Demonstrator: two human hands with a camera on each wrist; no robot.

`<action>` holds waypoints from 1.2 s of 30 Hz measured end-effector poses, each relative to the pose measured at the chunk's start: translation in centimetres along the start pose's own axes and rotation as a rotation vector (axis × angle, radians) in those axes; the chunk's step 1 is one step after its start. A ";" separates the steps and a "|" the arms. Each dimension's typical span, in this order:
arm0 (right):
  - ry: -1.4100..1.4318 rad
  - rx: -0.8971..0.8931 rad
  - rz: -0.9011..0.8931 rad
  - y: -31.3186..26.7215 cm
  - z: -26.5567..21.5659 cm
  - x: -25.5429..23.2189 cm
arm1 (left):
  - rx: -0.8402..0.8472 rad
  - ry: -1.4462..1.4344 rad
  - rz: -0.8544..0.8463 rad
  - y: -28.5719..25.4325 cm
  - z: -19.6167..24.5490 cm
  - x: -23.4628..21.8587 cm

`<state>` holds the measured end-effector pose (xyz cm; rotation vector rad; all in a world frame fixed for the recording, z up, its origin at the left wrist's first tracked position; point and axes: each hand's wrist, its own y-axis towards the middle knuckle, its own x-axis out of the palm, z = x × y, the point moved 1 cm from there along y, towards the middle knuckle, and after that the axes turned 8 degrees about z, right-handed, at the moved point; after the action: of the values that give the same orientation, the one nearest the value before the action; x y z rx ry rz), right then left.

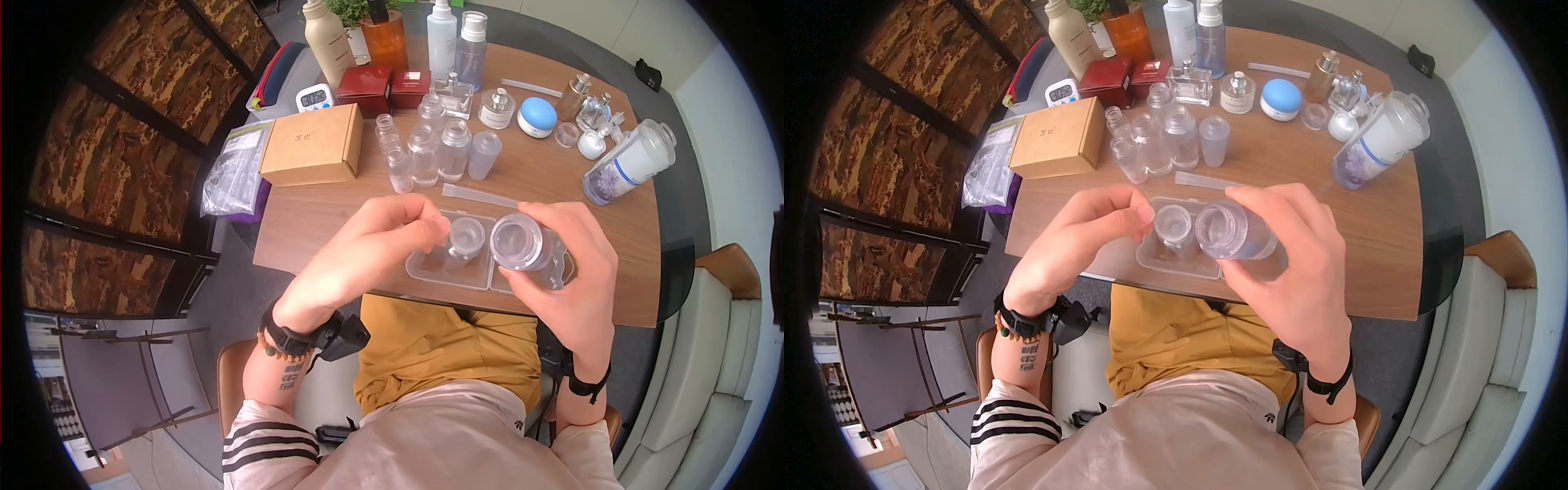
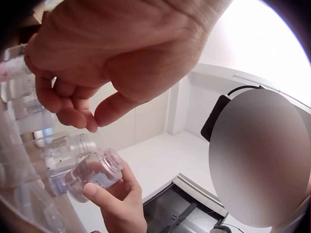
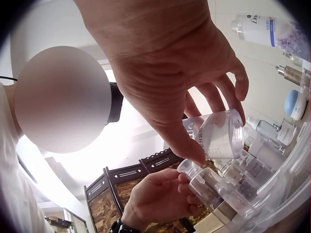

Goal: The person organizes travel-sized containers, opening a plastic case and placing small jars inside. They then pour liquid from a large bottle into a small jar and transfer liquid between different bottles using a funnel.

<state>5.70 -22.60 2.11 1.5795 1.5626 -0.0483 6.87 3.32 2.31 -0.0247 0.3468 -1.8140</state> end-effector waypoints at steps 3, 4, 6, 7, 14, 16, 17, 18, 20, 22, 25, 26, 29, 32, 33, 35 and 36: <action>0.013 0.003 0.015 -0.2 0.2 0.2 | 0.011 -0.012 -0.005 0.0 -0.3 0.0; 0.034 0.010 0.030 -0.2 0.3 0.3 | 0.020 -0.021 -0.010 0.0 -0.3 -0.1; 0.029 0.004 0.018 -0.1 0.2 0.2 | 0.033 -0.026 -0.015 0.0 -0.3 0.0; 0.024 -0.003 0.007 0.0 0.2 0.2 | 0.046 -0.031 -0.018 0.0 -0.2 0.0; 0.009 -0.054 0.029 0.2 0.4 0.3 | 0.065 -0.054 -0.045 0.4 -0.7 0.1; -0.027 -0.090 0.030 0.3 0.4 0.2 | 0.052 -0.057 -0.015 0.3 -0.6 0.1; -0.027 -0.090 0.030 0.3 0.3 0.1 | 0.053 -0.057 -0.015 0.3 -0.5 0.1; -0.040 -0.093 0.027 0.4 0.2 0.0 | 0.065 -0.079 -0.013 0.3 -0.5 0.1; -0.052 -0.095 0.025 0.6 0.0 -0.2 | 0.077 -0.102 -0.012 0.2 -0.5 0.2; -0.070 -0.146 0.031 1.0 -0.1 -0.3 | 0.052 -0.113 0.013 0.2 -0.7 0.3; -0.106 -0.176 0.020 1.3 -0.4 -0.4 | 0.078 -0.162 0.013 0.2 -1.0 0.6; -0.106 -0.175 0.020 1.4 -0.5 -0.4 | 0.077 -0.162 0.012 0.1 -1.0 0.6; -0.166 -0.209 0.010 1.6 -0.8 -0.6 | 0.088 -0.201 0.021 -0.1 -1.0 0.8; -0.211 -0.195 -0.003 1.9 -1.3 -0.8 | 0.097 -0.226 0.028 -0.2 -1.0 0.8; -0.214 -0.199 -0.001 2.0 -1.3 -0.8 | 0.096 -0.233 0.027 -0.2 -0.9 0.9; -0.217 -0.204 0.001 2.1 -1.4 -0.8 | 0.095 -0.239 0.026 -0.3 -0.9 1.0; -0.224 -0.206 0.004 2.1 -1.4 -0.9 | 0.104 -0.254 0.024 -0.3 -1.0 1.0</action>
<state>6.51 -22.02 4.64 1.3666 1.3455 -0.0581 6.15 2.67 1.22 -0.1756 0.0728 -1.7783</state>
